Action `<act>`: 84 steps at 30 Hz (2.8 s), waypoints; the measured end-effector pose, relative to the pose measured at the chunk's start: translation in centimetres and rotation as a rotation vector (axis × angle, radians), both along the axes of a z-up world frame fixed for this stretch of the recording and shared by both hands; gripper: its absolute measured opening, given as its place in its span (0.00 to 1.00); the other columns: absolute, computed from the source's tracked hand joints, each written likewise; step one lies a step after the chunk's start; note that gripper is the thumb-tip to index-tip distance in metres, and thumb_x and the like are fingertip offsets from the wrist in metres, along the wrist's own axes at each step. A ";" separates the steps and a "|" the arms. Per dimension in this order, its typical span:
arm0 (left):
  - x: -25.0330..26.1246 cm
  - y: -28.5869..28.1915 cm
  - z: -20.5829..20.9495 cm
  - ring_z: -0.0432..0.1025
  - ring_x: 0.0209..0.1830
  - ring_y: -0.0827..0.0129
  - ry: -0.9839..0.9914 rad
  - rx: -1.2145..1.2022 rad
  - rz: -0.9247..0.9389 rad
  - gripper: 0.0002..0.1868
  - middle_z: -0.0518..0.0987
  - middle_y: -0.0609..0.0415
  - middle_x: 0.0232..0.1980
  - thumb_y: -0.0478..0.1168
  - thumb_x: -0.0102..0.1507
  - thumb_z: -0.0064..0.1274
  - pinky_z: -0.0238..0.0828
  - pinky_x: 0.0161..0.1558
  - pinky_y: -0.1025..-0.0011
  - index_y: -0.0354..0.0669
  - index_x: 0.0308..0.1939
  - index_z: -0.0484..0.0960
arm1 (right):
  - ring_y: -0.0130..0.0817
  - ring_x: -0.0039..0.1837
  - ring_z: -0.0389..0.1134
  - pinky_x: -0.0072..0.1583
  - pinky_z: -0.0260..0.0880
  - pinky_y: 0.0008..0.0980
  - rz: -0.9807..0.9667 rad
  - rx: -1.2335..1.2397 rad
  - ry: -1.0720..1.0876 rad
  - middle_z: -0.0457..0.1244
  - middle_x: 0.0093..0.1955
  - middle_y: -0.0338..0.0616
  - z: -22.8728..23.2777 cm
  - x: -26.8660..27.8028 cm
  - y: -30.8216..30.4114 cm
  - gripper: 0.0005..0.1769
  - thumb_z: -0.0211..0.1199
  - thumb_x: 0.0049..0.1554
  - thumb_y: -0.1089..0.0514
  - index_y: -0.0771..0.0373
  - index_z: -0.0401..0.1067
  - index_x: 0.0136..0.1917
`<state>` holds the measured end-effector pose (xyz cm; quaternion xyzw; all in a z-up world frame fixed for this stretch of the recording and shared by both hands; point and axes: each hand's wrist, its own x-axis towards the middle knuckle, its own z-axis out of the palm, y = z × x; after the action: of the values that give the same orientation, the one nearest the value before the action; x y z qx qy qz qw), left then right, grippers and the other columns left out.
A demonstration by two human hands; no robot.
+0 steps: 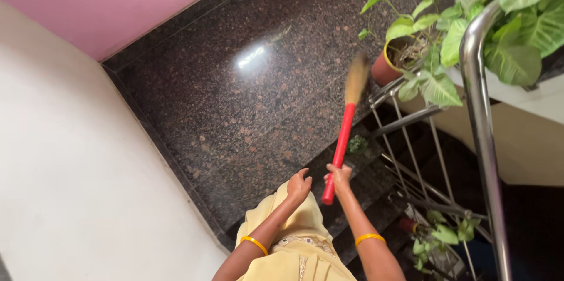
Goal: The person sweeps a flight of dark stone stairs and an adjacent landing area using a broom, moving the debris across the surfaces.
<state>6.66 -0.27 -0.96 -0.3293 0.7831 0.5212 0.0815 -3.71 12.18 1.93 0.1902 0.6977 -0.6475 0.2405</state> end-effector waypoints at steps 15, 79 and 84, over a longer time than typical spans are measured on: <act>3.7 -3.0 0.4 0.78 0.51 0.52 -0.024 -0.060 0.073 0.24 0.84 0.45 0.50 0.47 0.60 0.49 0.73 0.54 0.58 0.49 0.59 0.83 | 0.38 0.29 0.68 0.30 0.68 0.40 0.064 -0.040 -0.086 0.63 0.29 0.47 -5.4 3.5 -10.5 0.08 0.66 0.43 0.72 0.74 0.67 0.31; -10.1 2.5 0.4 0.77 0.56 0.46 -0.092 0.126 0.167 0.31 0.83 0.36 0.52 0.55 0.68 0.39 0.69 0.60 0.53 0.45 0.71 0.69 | 0.36 0.24 0.67 0.28 0.66 0.36 0.594 0.213 0.092 0.65 0.26 0.46 -0.4 -6.8 -0.9 0.06 0.63 0.51 0.63 0.68 0.74 0.42; -9.7 2.0 0.4 0.72 0.61 0.46 -0.010 0.026 0.211 0.29 0.79 0.38 0.58 0.55 0.68 0.42 0.66 0.62 0.53 0.43 0.67 0.74 | 0.38 0.22 0.65 0.25 0.65 0.39 0.452 0.292 -0.045 0.64 0.25 0.48 0.4 -10.5 1.2 0.10 0.68 0.47 0.66 0.69 0.72 0.43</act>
<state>-3.06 1.73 -0.57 -0.4116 0.7368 0.5353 0.0341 -14.19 13.35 2.32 0.0767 0.8030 -0.4655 0.3643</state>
